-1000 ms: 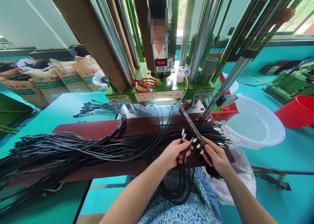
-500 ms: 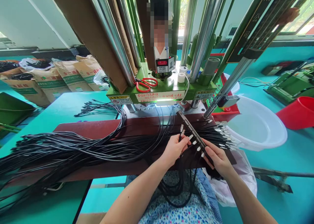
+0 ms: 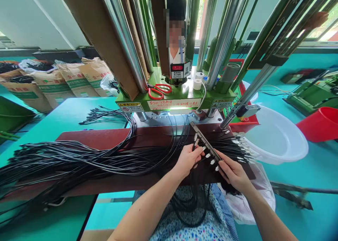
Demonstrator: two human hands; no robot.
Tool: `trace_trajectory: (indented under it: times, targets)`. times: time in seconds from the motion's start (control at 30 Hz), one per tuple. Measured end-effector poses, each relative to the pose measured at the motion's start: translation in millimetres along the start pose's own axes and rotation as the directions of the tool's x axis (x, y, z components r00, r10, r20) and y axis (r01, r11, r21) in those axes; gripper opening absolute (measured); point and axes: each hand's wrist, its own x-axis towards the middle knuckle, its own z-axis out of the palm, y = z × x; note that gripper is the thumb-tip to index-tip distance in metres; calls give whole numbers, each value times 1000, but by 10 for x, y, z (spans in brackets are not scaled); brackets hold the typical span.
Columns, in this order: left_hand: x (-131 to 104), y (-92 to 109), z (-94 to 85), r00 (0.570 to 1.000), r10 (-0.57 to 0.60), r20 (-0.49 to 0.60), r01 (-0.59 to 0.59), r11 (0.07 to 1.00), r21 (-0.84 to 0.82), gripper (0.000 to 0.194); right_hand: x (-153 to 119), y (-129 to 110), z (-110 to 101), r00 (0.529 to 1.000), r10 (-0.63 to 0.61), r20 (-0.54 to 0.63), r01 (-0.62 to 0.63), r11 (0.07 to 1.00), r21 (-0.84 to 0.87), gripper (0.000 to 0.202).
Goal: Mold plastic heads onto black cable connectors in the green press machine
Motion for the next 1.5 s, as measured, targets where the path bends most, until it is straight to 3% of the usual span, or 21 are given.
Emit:
trace_trajectory:
  times: [0.13, 0.23, 0.4, 0.53, 0.7, 0.87, 1.0, 1.1, 1.2, 1.4, 1.5]
  targets:
    - [21, 0, -30, 998, 62, -10, -62, 997, 53, 30, 7, -53, 16, 999, 34, 16, -34, 999, -2, 60]
    - [30, 13, -59, 993, 100, -66, -101, 995, -12, 31, 5, -66, 22, 998, 65, 6, -65, 995, 72, 58]
    - [64, 12, -64, 992, 94, -85, -96, 995, -22, 27, -13, -80, 45, 990, 76, -123, -57, 987, 152, 48]
    - [74, -6, -41, 994, 76, -84, -78, 997, -24, 26, -19, -117, 71, 989, 83, -122, -63, 985, 161, 47]
    - [67, -9, -36, 995, 37, -97, -44, 996, -73, 28, -6, -72, 47, 990, 86, -110, -77, 993, 86, 51]
    - [65, -21, -59, 992, 49, -118, -54, 998, -37, 27, 33, 39, -11, 999, 42, 13, -41, 996, -75, 59]
    - [80, -4, -95, 982, 155, -111, -149, 987, 57, 26, 50, 28, -24, 998, 63, 2, -63, 997, -47, 57]
    - [91, 20, -144, 947, 266, -182, -253, 963, 92, 26, 47, 22, -50, 997, 76, -23, -75, 996, 39, 55]
    - [91, 23, -195, 943, 279, -180, -265, 959, 100, 29, 43, 41, -92, 998, 63, -22, -61, 995, 79, 53]
    - [105, -10, -233, 930, 362, -67, -301, 852, 429, 35, 31, 1, -90, 994, 107, 5, -107, 990, 92, 57]
    - [114, -10, -238, 945, 319, -72, -260, 868, 422, 35, 18, -63, -46, 994, 106, -16, -104, 990, 93, 55]
